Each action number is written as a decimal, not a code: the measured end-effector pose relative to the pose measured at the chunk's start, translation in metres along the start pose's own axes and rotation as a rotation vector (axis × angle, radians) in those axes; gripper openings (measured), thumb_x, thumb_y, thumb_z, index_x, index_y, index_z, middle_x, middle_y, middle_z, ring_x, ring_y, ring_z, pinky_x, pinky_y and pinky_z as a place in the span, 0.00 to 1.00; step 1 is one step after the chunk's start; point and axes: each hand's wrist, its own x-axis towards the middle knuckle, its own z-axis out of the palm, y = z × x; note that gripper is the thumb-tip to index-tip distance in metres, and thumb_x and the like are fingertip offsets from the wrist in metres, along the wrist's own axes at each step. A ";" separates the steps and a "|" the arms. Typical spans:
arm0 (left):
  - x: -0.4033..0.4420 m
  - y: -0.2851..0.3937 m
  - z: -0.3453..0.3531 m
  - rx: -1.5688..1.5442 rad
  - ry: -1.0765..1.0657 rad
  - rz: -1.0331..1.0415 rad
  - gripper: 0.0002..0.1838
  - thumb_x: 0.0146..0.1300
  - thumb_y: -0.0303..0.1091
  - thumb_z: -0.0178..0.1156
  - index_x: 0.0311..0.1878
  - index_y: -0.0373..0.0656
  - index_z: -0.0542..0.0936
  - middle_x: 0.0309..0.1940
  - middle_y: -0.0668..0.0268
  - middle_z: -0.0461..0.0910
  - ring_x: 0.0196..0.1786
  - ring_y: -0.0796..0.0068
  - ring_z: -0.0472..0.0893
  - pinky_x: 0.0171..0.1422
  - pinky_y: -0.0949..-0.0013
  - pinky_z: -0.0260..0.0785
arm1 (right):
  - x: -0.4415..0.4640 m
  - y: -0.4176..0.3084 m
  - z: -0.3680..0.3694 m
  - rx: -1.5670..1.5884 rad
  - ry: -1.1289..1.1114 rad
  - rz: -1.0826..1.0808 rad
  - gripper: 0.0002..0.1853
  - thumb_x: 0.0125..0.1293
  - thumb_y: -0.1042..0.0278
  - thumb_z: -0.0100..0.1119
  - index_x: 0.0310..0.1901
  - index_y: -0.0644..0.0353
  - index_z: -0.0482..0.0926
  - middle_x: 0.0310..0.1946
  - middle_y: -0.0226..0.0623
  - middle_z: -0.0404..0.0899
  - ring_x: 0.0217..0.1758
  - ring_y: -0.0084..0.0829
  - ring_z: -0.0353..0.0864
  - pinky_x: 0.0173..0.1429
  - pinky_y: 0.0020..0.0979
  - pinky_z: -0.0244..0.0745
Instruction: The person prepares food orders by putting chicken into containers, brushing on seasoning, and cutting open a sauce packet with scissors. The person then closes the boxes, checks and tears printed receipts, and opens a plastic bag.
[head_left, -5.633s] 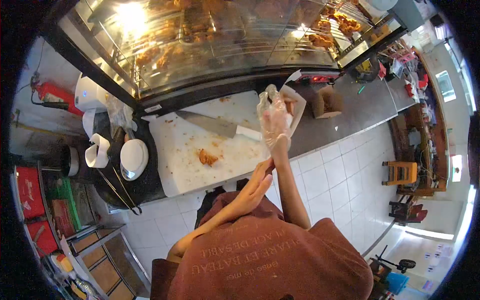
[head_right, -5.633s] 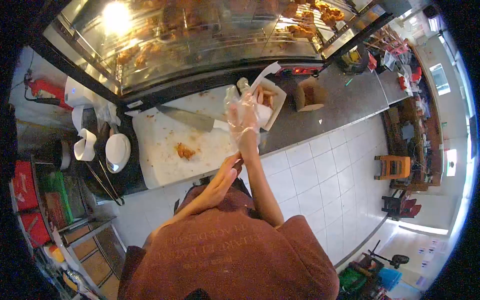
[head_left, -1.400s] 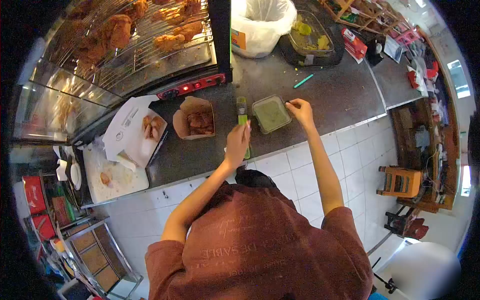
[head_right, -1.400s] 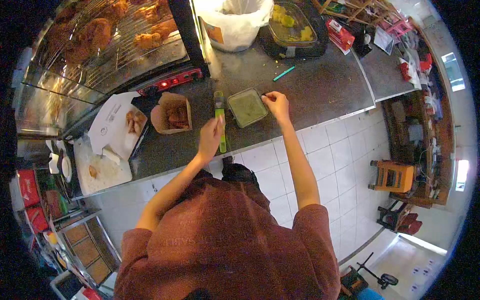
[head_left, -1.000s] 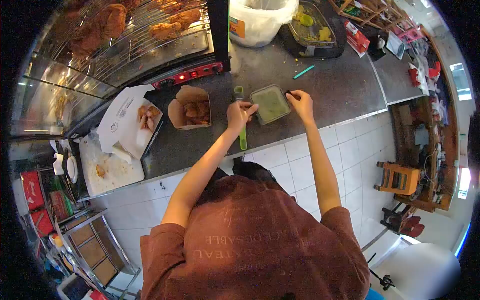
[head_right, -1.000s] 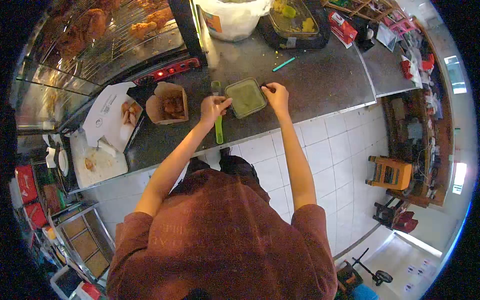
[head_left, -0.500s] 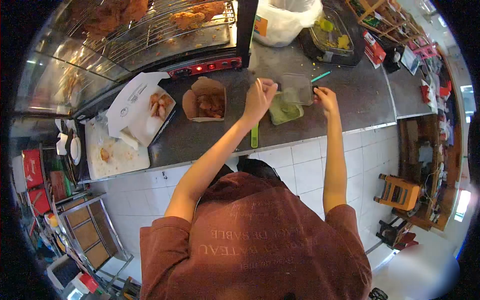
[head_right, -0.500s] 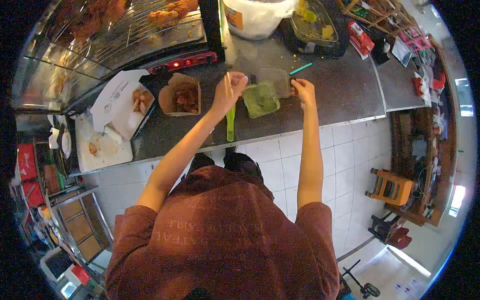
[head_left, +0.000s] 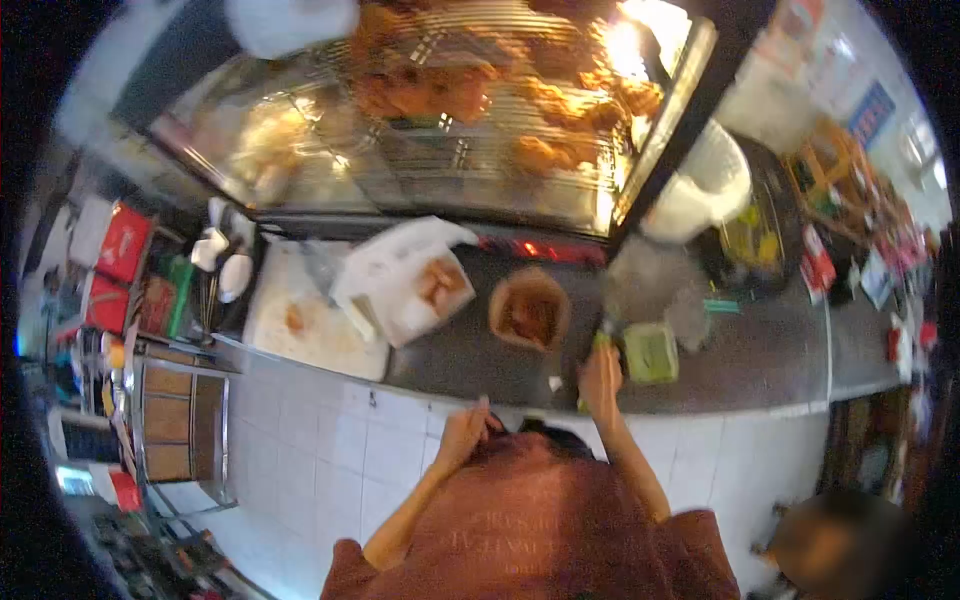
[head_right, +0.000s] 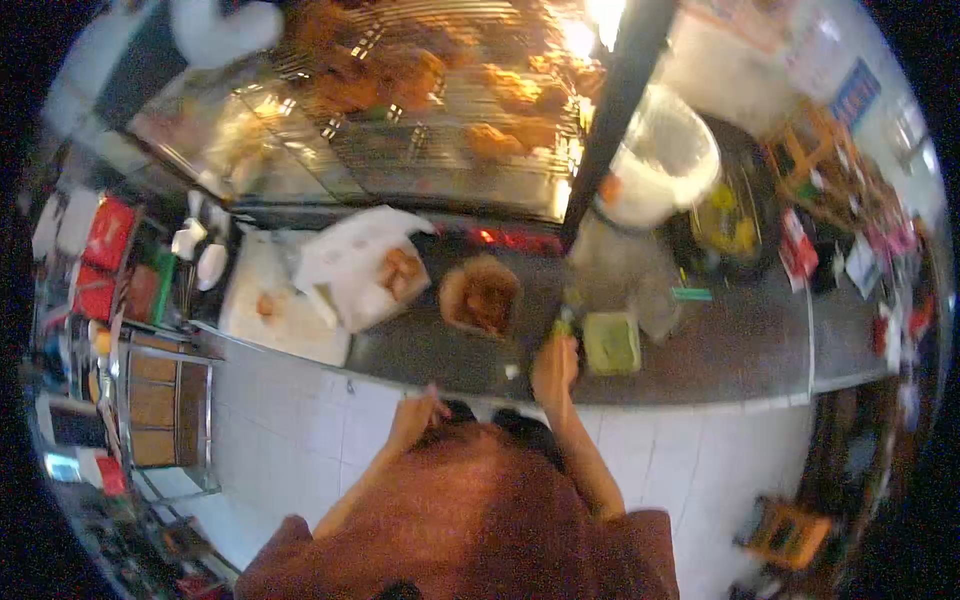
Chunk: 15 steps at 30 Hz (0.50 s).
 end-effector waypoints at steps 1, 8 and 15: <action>-0.006 -0.028 -0.007 0.032 0.007 0.028 0.24 0.63 0.56 0.45 0.43 0.44 0.77 0.20 0.59 0.75 0.27 0.73 0.75 0.40 0.61 0.66 | 0.006 0.006 0.015 0.122 0.171 0.003 0.21 0.53 0.65 0.55 0.49 0.62 0.68 0.36 0.45 0.74 0.36 0.41 0.76 0.38 0.37 0.73; -0.032 -0.108 -0.069 0.116 -0.035 -0.141 0.23 0.63 0.54 0.45 0.45 0.44 0.77 0.24 0.61 0.76 0.28 0.72 0.76 0.37 0.62 0.68 | 0.025 0.039 0.028 0.161 0.165 -0.202 0.15 0.46 0.65 0.65 0.31 0.64 0.72 0.24 0.43 0.73 0.26 0.44 0.72 0.31 0.40 0.68; -0.021 -0.135 -0.138 0.193 -0.267 -0.296 0.22 0.64 0.51 0.45 0.47 0.44 0.76 0.28 0.64 0.77 0.30 0.71 0.76 0.34 0.62 0.70 | 0.040 0.027 0.008 0.201 0.096 -0.266 0.12 0.51 0.65 0.61 0.25 0.65 0.71 0.16 0.39 0.66 0.20 0.37 0.68 0.26 0.36 0.66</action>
